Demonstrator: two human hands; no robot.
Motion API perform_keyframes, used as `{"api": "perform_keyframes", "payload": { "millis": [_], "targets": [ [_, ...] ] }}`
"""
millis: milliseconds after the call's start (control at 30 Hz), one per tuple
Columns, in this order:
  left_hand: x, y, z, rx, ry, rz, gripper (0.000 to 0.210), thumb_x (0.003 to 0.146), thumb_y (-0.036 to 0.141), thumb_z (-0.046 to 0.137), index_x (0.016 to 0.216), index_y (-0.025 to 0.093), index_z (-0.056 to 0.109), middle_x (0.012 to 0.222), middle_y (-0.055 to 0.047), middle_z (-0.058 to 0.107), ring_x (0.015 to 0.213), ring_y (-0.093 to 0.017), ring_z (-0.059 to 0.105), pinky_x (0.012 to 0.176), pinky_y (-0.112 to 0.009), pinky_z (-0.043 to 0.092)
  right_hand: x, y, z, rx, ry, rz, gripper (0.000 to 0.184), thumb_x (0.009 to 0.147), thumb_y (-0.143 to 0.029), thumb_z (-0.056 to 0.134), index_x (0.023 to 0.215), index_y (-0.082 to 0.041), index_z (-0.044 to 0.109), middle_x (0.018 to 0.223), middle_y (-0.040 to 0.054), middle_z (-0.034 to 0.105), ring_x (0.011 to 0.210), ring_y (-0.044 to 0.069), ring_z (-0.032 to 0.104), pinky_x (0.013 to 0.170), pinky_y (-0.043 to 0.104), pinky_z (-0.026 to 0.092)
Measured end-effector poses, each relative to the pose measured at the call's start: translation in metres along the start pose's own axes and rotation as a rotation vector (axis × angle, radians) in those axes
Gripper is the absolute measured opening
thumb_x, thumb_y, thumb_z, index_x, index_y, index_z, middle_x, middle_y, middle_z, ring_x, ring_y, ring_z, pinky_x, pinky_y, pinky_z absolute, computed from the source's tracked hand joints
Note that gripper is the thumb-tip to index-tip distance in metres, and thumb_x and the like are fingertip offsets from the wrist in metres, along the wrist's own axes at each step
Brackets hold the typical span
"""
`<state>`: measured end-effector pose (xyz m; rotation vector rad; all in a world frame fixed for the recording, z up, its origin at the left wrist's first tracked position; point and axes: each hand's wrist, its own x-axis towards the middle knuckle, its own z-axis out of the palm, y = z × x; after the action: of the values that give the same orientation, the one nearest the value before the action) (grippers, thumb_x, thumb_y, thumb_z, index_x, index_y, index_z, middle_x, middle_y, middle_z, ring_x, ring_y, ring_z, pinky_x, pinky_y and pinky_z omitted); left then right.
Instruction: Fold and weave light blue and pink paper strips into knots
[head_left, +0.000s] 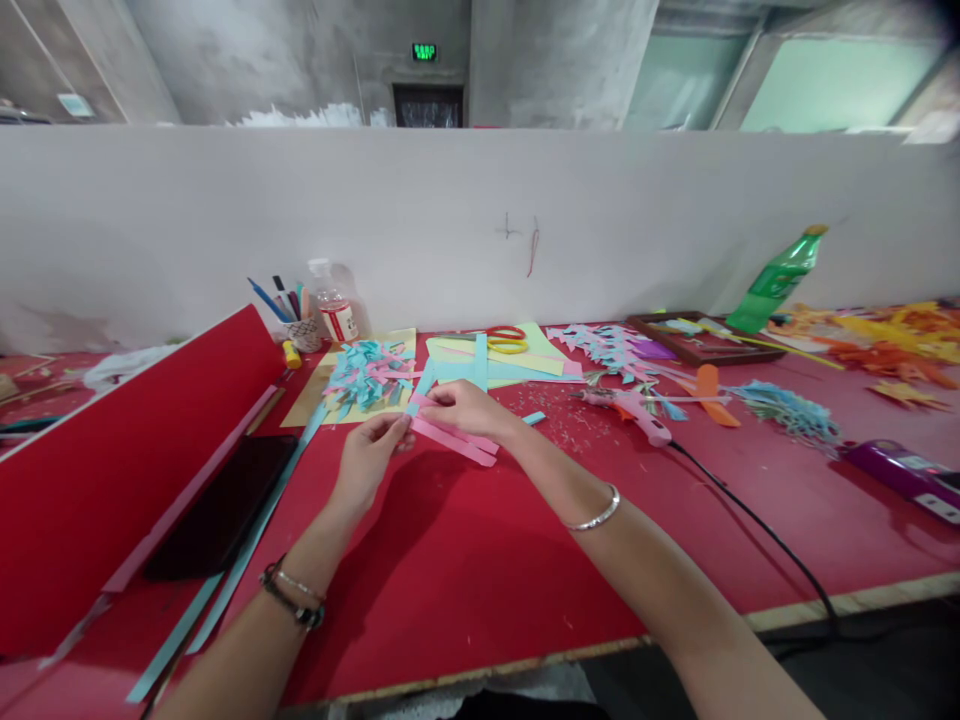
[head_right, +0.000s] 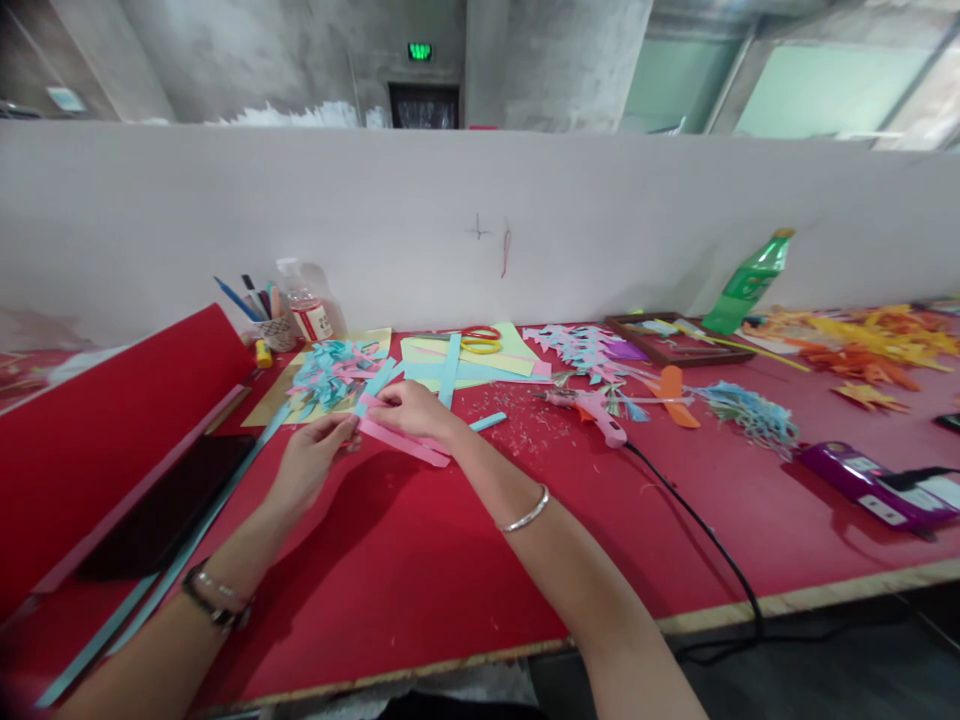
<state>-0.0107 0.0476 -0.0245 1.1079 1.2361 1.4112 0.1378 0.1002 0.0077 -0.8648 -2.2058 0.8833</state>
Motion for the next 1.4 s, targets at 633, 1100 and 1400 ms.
{"api": "perform_keyframes", "payload": {
  "millis": [633,1100,1400],
  "targets": [
    [0.0,0.0,0.0007,0.022,-0.006,-0.016,0.024,0.058,0.033,0.062,0.072,0.013,0.059,0.058,0.002,0.054,0.054,-0.008,0.049,0.06,-0.022,0.042,-0.0004,0.0004,-0.0005,-0.053,-0.014,-0.006,0.028,0.07,-0.03,0.042,0.052,-0.017,0.025,0.052,-0.0055,0.022,0.048,0.005,0.022,0.046,0.021,0.016],
    [-0.002,0.0021,-0.0002,0.098,-0.042,0.011,0.022,0.061,0.034,0.059,0.068,0.013,0.058,0.057,0.003,0.052,0.051,-0.007,0.047,0.056,-0.019,0.041,-0.0011,-0.0007,-0.0013,-0.088,-0.026,-0.007,0.029,0.07,-0.03,0.043,0.051,-0.017,0.025,0.052,-0.0057,0.022,0.048,0.005,0.023,0.046,0.021,0.017],
    [-0.0027,0.0025,0.0005,0.162,-0.053,0.05,0.023,0.064,0.036,0.056,0.068,0.013,0.056,0.05,0.002,0.05,0.049,-0.008,0.047,0.053,-0.02,0.041,-0.0046,-0.0048,-0.0019,-0.016,-0.067,0.013,0.03,0.071,-0.038,0.042,0.053,-0.016,0.033,0.052,-0.0051,0.027,0.049,0.006,0.026,0.046,0.02,0.02]
  ]
}}
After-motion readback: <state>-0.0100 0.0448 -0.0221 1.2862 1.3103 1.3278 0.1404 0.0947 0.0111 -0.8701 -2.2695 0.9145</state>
